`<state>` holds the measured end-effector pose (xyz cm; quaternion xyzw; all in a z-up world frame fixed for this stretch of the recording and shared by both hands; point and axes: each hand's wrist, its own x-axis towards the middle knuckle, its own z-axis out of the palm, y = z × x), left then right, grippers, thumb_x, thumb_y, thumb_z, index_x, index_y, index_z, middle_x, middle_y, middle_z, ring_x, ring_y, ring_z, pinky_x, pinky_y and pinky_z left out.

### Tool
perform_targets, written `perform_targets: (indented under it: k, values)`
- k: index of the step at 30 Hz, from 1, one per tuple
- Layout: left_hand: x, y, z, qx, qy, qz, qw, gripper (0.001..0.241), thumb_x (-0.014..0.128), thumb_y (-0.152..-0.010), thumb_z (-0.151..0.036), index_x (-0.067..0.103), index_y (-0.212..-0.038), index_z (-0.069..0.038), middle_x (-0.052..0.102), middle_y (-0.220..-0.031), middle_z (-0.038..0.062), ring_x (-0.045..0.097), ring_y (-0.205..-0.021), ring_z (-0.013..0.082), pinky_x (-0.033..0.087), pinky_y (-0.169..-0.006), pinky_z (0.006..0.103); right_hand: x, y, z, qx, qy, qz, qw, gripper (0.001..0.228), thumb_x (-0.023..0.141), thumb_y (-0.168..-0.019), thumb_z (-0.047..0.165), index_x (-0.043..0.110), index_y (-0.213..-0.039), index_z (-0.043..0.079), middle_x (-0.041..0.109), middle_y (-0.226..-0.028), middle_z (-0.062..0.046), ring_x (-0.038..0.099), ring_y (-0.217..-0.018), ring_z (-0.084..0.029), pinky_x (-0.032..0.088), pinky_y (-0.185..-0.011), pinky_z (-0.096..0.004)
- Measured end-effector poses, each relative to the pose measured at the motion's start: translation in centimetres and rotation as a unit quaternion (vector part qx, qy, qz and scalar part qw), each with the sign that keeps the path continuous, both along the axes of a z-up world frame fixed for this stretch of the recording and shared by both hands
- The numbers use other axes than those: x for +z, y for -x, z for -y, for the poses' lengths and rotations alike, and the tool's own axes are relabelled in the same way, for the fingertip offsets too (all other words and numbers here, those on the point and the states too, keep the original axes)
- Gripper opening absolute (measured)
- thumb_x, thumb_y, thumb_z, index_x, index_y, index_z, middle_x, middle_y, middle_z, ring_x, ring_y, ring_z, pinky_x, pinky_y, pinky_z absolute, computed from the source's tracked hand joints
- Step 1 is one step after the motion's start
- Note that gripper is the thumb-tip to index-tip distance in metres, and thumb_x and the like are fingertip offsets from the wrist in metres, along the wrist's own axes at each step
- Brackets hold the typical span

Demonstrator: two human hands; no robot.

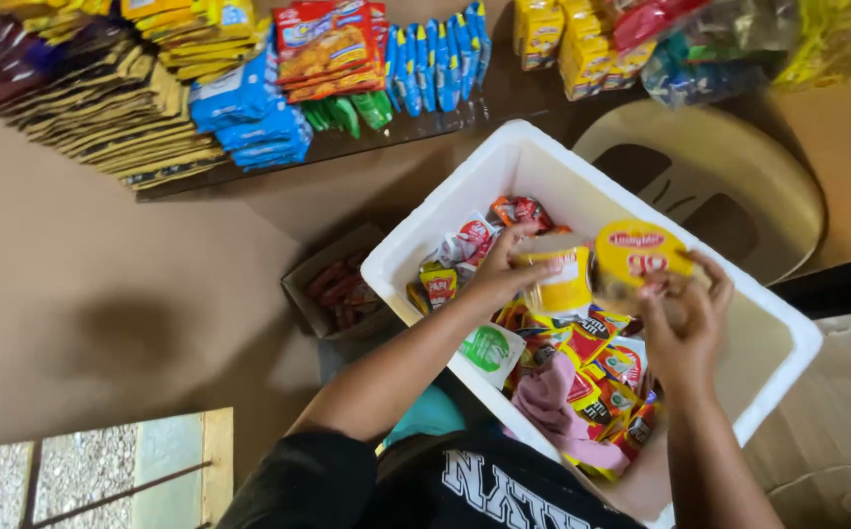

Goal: Restocking and organizing various food seasoning packets and instant noodle cups on shelves from a storage bin.

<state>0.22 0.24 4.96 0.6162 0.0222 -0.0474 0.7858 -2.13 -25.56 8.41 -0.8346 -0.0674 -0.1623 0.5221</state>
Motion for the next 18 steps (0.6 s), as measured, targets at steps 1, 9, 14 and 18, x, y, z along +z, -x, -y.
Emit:
perform_targets:
  k: [1, 9, 14, 18]
  values:
    - [0.9, 0.2, -0.5, 0.015, 0.012, 0.009, 1.0, 0.075, 0.084, -0.08, -0.024, 0.045, -0.143, -0.009, 0.061, -0.134, 0.012, 0.061, -0.121, 0.0207, 0.052, -0.099, 0.036, 0.7, -0.7, -0.7, 0.04, -0.043, 0.037, 0.998, 0.019, 0.071, -0.097, 0.003, 0.066, -0.115, 0.005, 0.042, -0.152, -0.013, 0.064, -0.117, -0.023, 0.057, -0.095, -0.032]
    - [11.9, 1.3, -9.2, 0.068, 0.169, 0.116, 0.976, 0.082, 0.077, -0.09, -0.025, 0.035, -0.158, -0.009, 0.056, -0.139, 0.014, 0.056, -0.128, 0.0224, 0.048, -0.108, 0.0387, 8.3, -4.7, -9.9, 0.234, -0.322, 0.125, 0.909, 0.035, 0.066, -0.113, 0.012, 0.053, -0.145, 0.008, 0.046, -0.159, -0.013, 0.049, -0.141, -0.019, 0.036, -0.128, -0.034]
    - [19.6, 2.4, -16.4, 0.127, 0.168, 0.226, 0.951, 0.076, 0.068, -0.099, -0.03, 0.033, -0.162, -0.005, 0.053, -0.144, 0.011, 0.053, -0.132, 0.0204, 0.044, -0.112, 0.0373, 17.0, -4.8, -20.3, 0.418, -0.505, 0.058, 0.753, 0.058, 0.067, -0.112, 0.037, 0.04, -0.151, 0.004, 0.049, -0.151, -0.015, 0.05, -0.14, -0.026, 0.037, -0.126, -0.041]
    - [27.0, 3.7, -23.4, 0.145, 0.126, 0.307, 0.932, 0.078, 0.068, -0.1, -0.031, 0.03, -0.163, -0.005, 0.053, -0.144, 0.012, 0.053, -0.133, 0.0207, 0.045, -0.113, 0.0376, 23.0, -6.4, -27.7, 0.49, -0.487, 0.102, 0.716, 0.075, 0.078, -0.096, 0.034, 0.037, -0.152, 0.007, 0.051, -0.152, -0.013, 0.053, -0.147, -0.026, 0.04, -0.131, -0.043]
